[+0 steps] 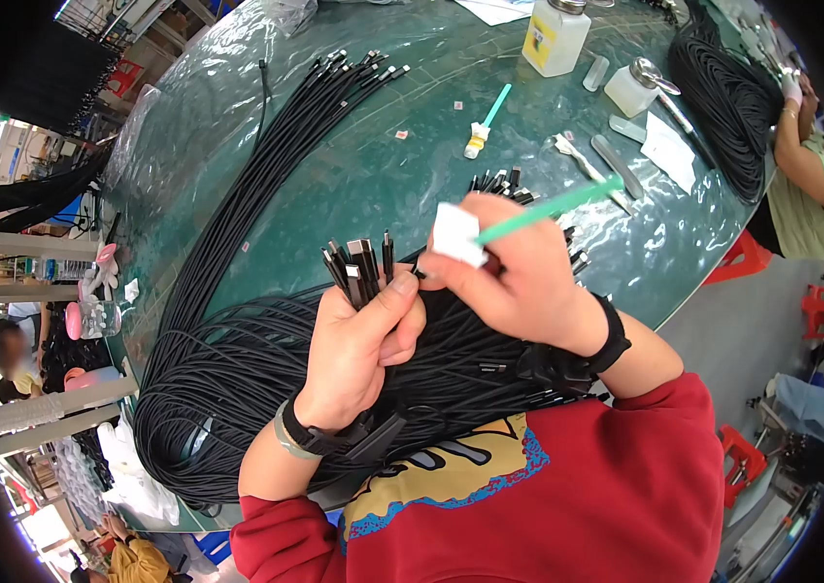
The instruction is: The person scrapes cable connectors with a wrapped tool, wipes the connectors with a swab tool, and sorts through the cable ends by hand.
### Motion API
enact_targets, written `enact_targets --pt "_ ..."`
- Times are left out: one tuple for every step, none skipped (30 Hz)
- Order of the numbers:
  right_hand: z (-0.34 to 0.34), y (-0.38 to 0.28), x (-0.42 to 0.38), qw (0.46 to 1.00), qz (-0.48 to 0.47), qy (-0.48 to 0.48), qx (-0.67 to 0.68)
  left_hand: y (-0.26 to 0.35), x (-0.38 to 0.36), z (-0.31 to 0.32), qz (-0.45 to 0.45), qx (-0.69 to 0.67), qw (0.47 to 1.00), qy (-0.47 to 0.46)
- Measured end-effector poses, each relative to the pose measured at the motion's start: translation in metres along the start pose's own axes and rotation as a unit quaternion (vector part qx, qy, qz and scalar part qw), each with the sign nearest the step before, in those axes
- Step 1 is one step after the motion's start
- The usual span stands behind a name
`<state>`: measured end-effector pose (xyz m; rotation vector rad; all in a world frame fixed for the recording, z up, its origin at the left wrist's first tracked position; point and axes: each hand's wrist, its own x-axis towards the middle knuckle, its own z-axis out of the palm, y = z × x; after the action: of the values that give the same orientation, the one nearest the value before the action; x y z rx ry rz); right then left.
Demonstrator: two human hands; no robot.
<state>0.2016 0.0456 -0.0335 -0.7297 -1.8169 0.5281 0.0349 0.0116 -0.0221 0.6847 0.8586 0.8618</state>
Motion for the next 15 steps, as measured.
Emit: enact_targets --pt "-0.004 0.001 0.0 0.998 0.06 0.01 0.0 0.0 -0.001 0.005 -0.001 0.028 1.0 0.012" --pt "-0.009 0.002 0.0 0.993 0.119 0.019 -0.001 0.001 -0.001 0.01 0.0 0.056 0.998 0.023" --pt "-0.013 0.003 0.002 0.984 0.176 0.028 -0.003 0.002 -0.001 0.013 0.002 0.084 0.996 0.033" --pt "-0.015 0.005 0.003 0.984 0.175 0.027 -0.005 0.002 0.0 0.013 0.004 0.082 0.996 0.032" --pt "-0.016 0.006 0.003 0.99 0.141 0.031 0.006 0.001 0.001 0.012 0.004 0.068 0.997 0.021" --pt "-0.017 0.007 0.004 0.994 0.106 0.035 0.018 0.0 0.001 0.011 0.005 0.054 0.998 0.01" --pt "-0.017 0.008 0.005 0.996 0.071 0.04 0.029 -0.001 0.002 0.01 0.006 0.042 0.999 -0.001" --pt "-0.017 0.008 0.005 0.996 0.069 0.039 0.029 -0.002 0.003 0.008 0.007 0.029 0.999 -0.011" --pt "-0.018 0.006 0.004 0.995 0.086 0.029 0.052 -0.002 0.003 0.007 0.009 0.016 1.0 -0.022" --pt "-0.017 0.004 0.003 0.992 0.103 0.018 0.075 -0.003 0.004 0.005 0.011 0.003 0.999 -0.033" --pt "-0.017 0.003 0.002 0.988 0.12 0.006 0.098 -0.003 0.005 0.003 0.012 -0.01 0.999 -0.043" --pt "-0.017 0.003 0.002 0.988 0.119 0.005 0.098 -0.003 0.005 0.001 0.013 -0.011 0.999 -0.042" --pt "-0.016 0.003 0.001 0.981 0.143 0.015 0.132 -0.003 0.005 -0.002 0.022 -0.034 0.998 -0.046" --pt "-0.015 0.003 0.001 0.972 0.166 0.025 0.166 -0.003 0.005 -0.004 0.03 -0.057 0.997 -0.05" --pt "-0.015 0.003 0.001 0.961 0.19 0.036 0.199 -0.002 0.005 -0.005 0.038 -0.08 0.995 -0.055"
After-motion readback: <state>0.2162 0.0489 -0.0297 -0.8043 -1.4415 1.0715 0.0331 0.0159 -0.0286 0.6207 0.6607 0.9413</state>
